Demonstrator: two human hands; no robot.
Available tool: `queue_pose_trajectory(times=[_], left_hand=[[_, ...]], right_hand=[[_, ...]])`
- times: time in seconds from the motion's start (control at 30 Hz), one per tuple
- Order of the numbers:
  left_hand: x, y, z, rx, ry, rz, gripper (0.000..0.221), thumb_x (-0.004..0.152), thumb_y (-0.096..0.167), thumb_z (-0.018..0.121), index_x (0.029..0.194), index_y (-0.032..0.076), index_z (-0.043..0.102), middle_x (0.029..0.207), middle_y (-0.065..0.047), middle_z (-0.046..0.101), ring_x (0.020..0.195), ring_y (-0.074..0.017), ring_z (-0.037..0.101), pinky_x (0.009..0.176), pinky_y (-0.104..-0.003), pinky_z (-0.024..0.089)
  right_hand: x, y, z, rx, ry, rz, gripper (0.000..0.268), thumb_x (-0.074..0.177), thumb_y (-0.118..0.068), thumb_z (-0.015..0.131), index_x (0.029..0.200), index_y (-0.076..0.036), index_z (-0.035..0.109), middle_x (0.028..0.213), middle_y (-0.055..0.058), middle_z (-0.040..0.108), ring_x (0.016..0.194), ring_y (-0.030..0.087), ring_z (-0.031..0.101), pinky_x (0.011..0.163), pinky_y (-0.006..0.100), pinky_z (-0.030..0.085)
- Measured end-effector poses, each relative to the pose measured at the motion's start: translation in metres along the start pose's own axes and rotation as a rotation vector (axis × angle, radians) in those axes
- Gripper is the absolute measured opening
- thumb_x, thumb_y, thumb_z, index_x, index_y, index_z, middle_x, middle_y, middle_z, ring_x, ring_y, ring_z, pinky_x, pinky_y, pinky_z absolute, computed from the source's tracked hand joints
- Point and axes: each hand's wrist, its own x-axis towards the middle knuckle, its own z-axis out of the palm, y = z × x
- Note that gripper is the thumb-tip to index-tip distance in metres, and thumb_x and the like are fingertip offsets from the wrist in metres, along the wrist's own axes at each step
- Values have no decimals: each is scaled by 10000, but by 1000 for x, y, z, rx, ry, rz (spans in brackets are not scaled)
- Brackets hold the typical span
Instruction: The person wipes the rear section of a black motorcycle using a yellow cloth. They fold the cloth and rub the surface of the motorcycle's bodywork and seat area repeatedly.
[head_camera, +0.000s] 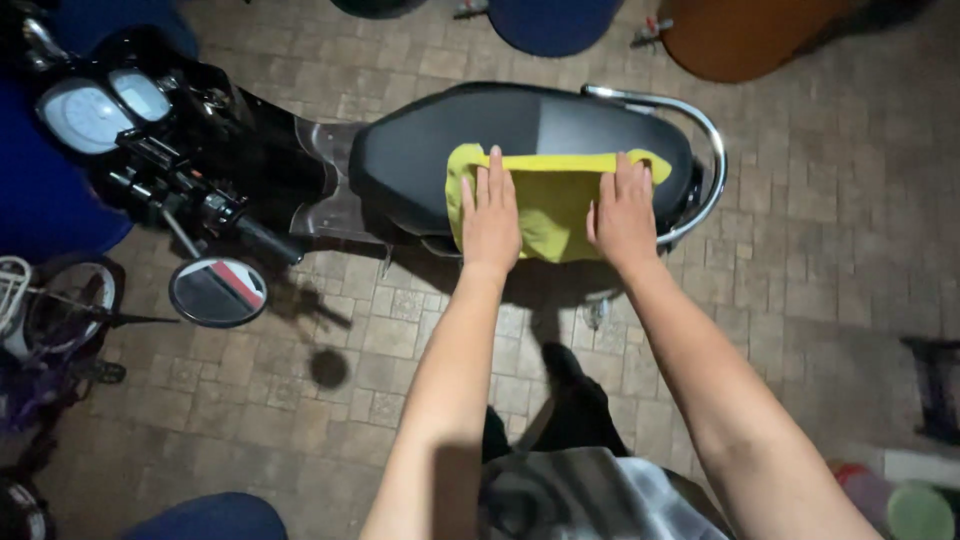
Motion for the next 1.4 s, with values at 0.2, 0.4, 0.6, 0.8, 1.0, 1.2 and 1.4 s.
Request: queue_pose_trajectory(times=[0.2,0.4,0.6,0.8,1.0,1.2,1.4], left_hand=[[3,-25,9,24,-15,96,635,993,-4,448,1606,-13,285,1715,-192,-7,1576,-352,223,1286,-565,73],[-2,-24,11,20,15,135,652,994,35,519,1603,-24,294,1710,-204,-33,1575,-370,222,1286,-575,77],[-7,-14,14,25,26,152,653,980,22,513,1599,-25,312,1712,-202,-29,1573,-363,227,1280,-575,65],[-21,6,2,46,1,94,618,979,17,460,1586,-11,349,1711,-203,8,1572,-338,235,1279,-559,39],[-30,21,6,87,23,51,624,987,86,516,1583,-2,355,1709,-213,2,1569,-351,236,1278,-564,36],[-40,26,13,99,49,71,673,980,130,615,1582,-19,352,1712,-210,-4,1570,-365,225,1278,-576,64],[-38,22,16,72,50,106,658,985,135,597,1580,-11,358,1709,-209,-1,1570,-366,224,1276,-585,57]], right_hand=[[-10,-28,-13,-65,-14,86,534,910,-178,665,1355,88,536,1532,318,407,1379,549,411,1225,562,239],[-20,-34,-19,-58,-35,144,493,932,-166,662,1357,55,548,1545,305,398,1399,531,409,1235,556,226],[-34,-26,-17,-79,-48,144,535,943,-190,644,1391,73,514,1564,318,370,1412,539,390,1246,558,198],[-39,-16,-27,-19,-159,187,448,1023,-191,506,1406,37,554,1616,296,327,1483,490,320,1273,527,125],[-49,-3,-21,16,-13,97,533,938,-195,651,1375,78,516,1558,324,370,1401,550,400,1243,557,208],[-59,1,-20,6,-6,83,534,945,-189,651,1383,79,504,1568,314,355,1409,539,392,1246,551,203],[-64,-4,-16,29,-74,148,455,998,-189,585,1378,57,546,1594,301,349,1449,517,368,1261,540,161]])
